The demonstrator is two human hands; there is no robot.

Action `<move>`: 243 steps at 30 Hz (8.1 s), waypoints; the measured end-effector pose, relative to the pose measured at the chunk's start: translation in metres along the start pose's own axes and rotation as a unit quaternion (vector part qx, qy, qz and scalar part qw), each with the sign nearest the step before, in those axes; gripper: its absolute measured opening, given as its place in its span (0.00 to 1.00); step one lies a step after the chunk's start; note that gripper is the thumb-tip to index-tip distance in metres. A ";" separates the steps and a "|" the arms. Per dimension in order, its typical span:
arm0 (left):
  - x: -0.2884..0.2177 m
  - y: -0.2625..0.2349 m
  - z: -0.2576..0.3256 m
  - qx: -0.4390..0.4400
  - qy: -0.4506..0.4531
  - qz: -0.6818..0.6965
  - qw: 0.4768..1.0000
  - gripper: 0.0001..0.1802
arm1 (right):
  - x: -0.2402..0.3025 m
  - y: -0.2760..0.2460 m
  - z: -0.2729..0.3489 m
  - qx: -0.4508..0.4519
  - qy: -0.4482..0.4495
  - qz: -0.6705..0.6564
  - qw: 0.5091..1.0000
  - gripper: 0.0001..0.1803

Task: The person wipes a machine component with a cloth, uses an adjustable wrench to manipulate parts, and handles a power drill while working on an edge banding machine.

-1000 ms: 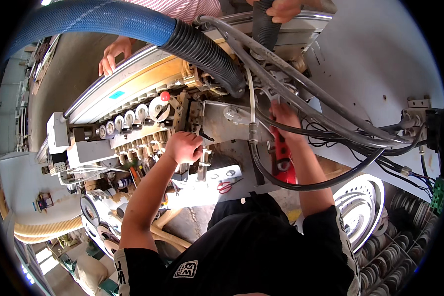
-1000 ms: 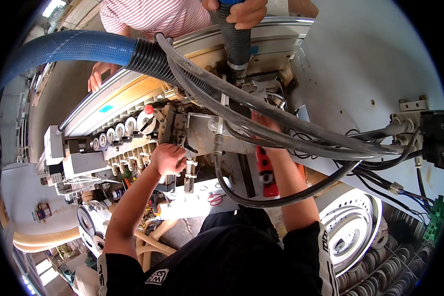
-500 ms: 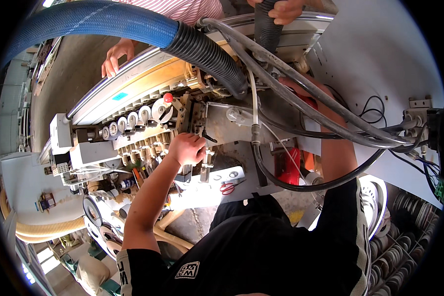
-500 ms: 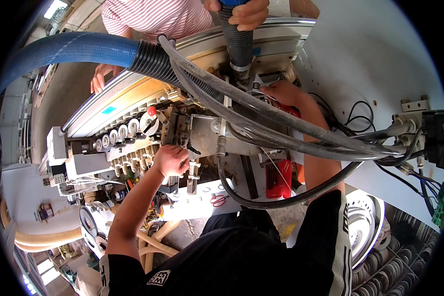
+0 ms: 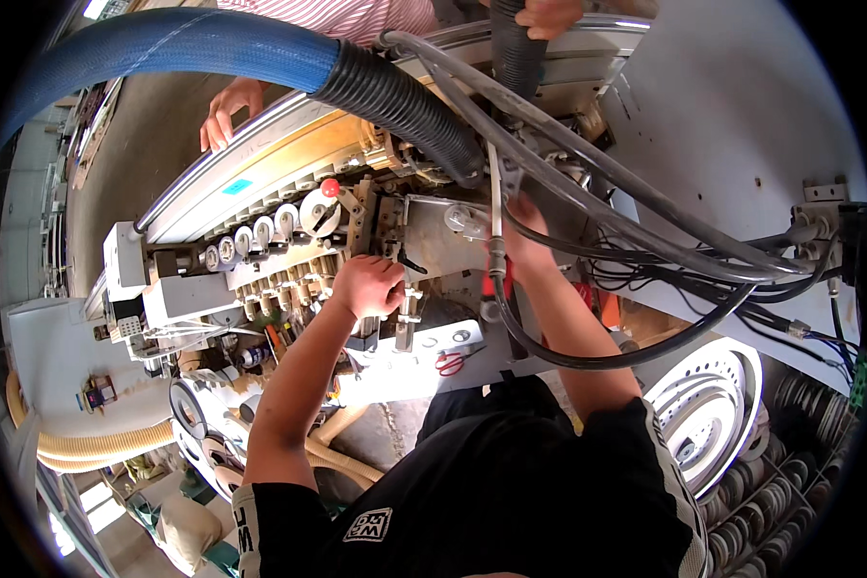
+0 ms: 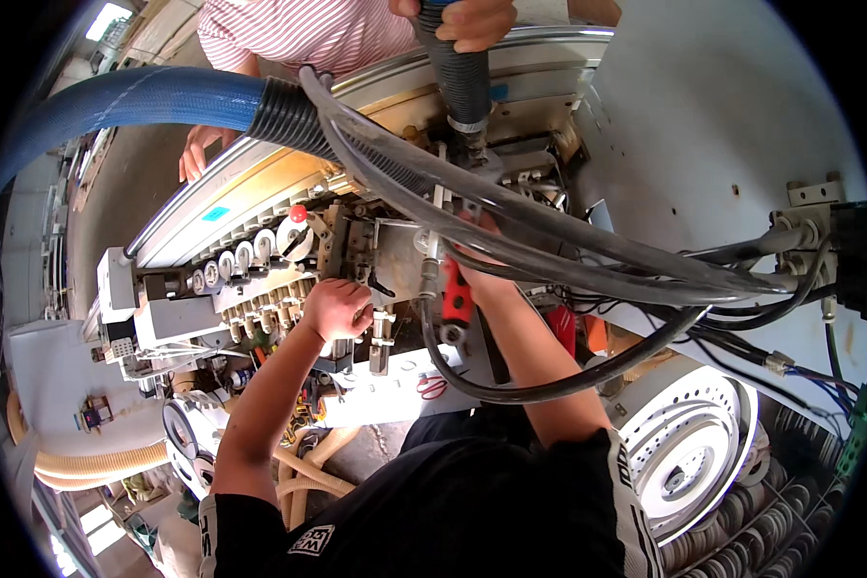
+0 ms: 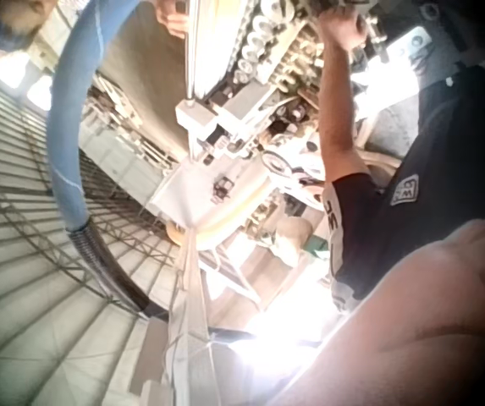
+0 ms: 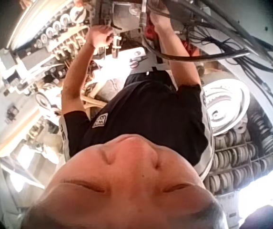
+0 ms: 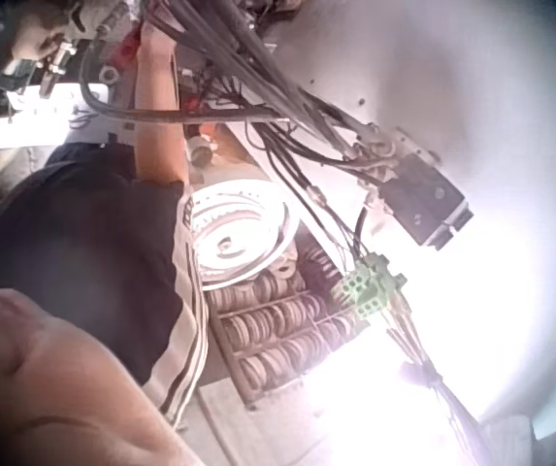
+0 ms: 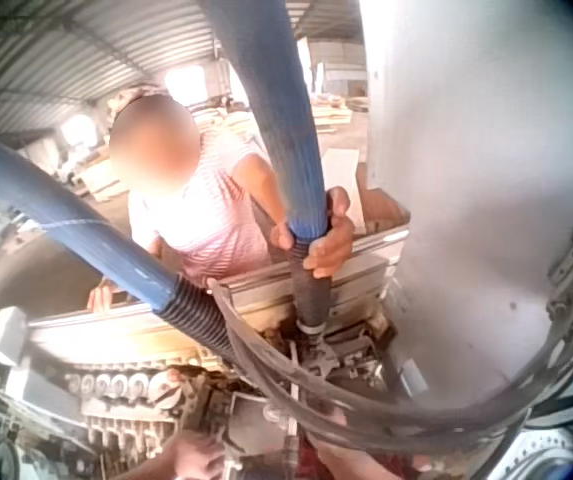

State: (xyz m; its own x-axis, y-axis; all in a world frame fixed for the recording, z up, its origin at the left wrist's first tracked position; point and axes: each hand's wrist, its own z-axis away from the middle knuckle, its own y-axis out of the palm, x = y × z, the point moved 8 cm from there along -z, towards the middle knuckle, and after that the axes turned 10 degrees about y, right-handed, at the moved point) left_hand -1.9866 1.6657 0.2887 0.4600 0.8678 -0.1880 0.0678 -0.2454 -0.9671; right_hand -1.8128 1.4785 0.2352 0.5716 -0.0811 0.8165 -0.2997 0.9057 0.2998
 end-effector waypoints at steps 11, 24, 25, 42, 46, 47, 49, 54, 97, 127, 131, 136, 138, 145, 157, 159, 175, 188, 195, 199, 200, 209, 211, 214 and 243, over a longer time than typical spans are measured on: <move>-0.001 0.005 0.002 0.008 0.003 -0.005 1.000 0.07 | 0.067 -0.088 -0.034 0.048 0.048 0.230 0.971 0.22; 0.000 0.003 -0.005 -0.009 0.006 -0.007 1.000 0.06 | 0.112 -0.068 -0.068 0.077 0.032 0.420 0.904 0.22; 0.001 0.004 -0.006 -0.011 0.009 -0.006 1.000 0.06 | 0.097 -0.072 -0.060 0.051 0.029 0.360 0.931 0.20; -0.001 -0.003 -0.003 -0.006 0.000 0.002 1.000 0.07 | 0.059 -0.067 -0.004 -0.042 0.064 0.270 0.960 0.29; -0.001 -0.002 -0.001 -0.015 0.003 0.000 1.000 0.07 | 0.093 -0.066 -0.026 0.005 -0.049 0.354 0.934 0.30; -0.003 -0.003 -0.006 -0.015 0.010 -0.004 1.000 0.06 | 0.095 -0.075 -0.044 0.000 -0.140 0.418 0.897 0.30; -0.003 -0.003 -0.005 -0.014 0.007 -0.003 1.000 0.06 | 0.101 -0.064 -0.046 -0.008 -0.138 0.453 0.881 0.32; 0.000 -0.002 0.000 -0.018 0.005 -0.005 1.000 0.06 | 0.090 -0.077 -0.047 -0.039 0.078 0.384 0.919 0.35; -0.001 -0.005 -0.001 -0.017 -0.003 -0.012 1.000 0.06 | 0.110 -0.081 -0.079 0.006 0.106 0.355 0.929 0.27; 0.002 -0.001 0.002 -0.002 -0.012 -0.004 1.000 0.06 | 0.017 0.011 -0.015 -0.022 0.069 -0.020 0.997 0.11; -0.001 0.002 -0.002 0.003 -0.004 0.004 1.000 0.06 | 0.055 -0.004 0.015 -0.001 0.098 0.018 0.995 0.15; 0.000 0.000 0.000 -0.006 -0.004 0.004 1.000 0.06 | 0.045 -0.010 0.050 -0.009 0.166 0.038 0.985 0.16; 0.000 -0.002 -0.001 -0.013 -0.002 0.006 1.000 0.06 | 0.031 -0.036 0.037 0.013 0.188 0.095 0.977 0.16; 0.001 0.000 -0.001 -0.015 0.000 0.009 1.000 0.06 | 0.082 -0.079 -0.027 0.000 0.120 0.339 0.933 0.25; -0.001 0.001 -0.005 -0.009 0.001 -0.001 1.000 0.07 | 0.143 -0.076 -0.066 0.075 0.145 0.491 0.856 0.25; -0.001 -0.001 -0.002 -0.013 -0.002 -0.003 1.000 0.07 | 0.133 -0.079 -0.073 0.087 0.160 0.464 0.867 0.25; -0.003 0.000 -0.002 -0.010 -0.002 -0.009 1.000 0.06 | 0.025 0.013 0.009 -0.009 0.073 -0.035 0.997 0.09; -0.002 -0.002 0.001 -0.023 0.001 -0.007 1.000 0.06 | 0.092 -0.080 -0.031 0.003 0.097 0.367 0.925 0.20; -0.001 -0.002 -0.001 -0.013 0.003 0.003 1.000 0.07 | 0.136 -0.076 -0.041 0.042 0.118 0.457 0.881 0.20; -0.001 0.000 0.000 -0.010 -0.003 0.002 1.000 0.07 | 0.137 -0.074 -0.047 0.081 0.138 0.460 0.873 0.20; 0.000 0.001 0.003 -0.012 -0.009 0.003 1.000 0.07 | 0.139 -0.061 -0.032 0.082 0.128 0.460 0.875 0.20; -0.002 -0.002 -0.004 -0.013 0.002 -0.007 1.000 0.06 | 0.015 0.000 -0.016 -0.093 0.009 0.053 0.994 0.16; -0.003 -0.001 -0.005 -0.011 0.000 -0.010 1.000 0.07 | 0.002 0.021 -0.006 -0.054 0.073 -0.049 0.995 0.09; -0.003 0.000 -0.005 -0.005 -0.006 -0.019 1.000 0.07 | 0.008 0.021 0.005 -0.028 0.059 -0.088 0.994 0.09; 0.000 -0.004 -0.003 -0.029 0.005 -0.002 1.000 0.07 | 0.142 -0.075 -0.048 0.123 0.113 0.475 0.864 0.17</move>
State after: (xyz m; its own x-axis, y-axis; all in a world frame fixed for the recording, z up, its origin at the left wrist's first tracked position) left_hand -1.9841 1.6652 0.2934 0.4677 0.8651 -0.1814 0.1219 -0.2664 -0.9561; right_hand -1.6726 1.4194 0.3053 0.1054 0.7591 0.6424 -0.8530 0.4011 -0.3340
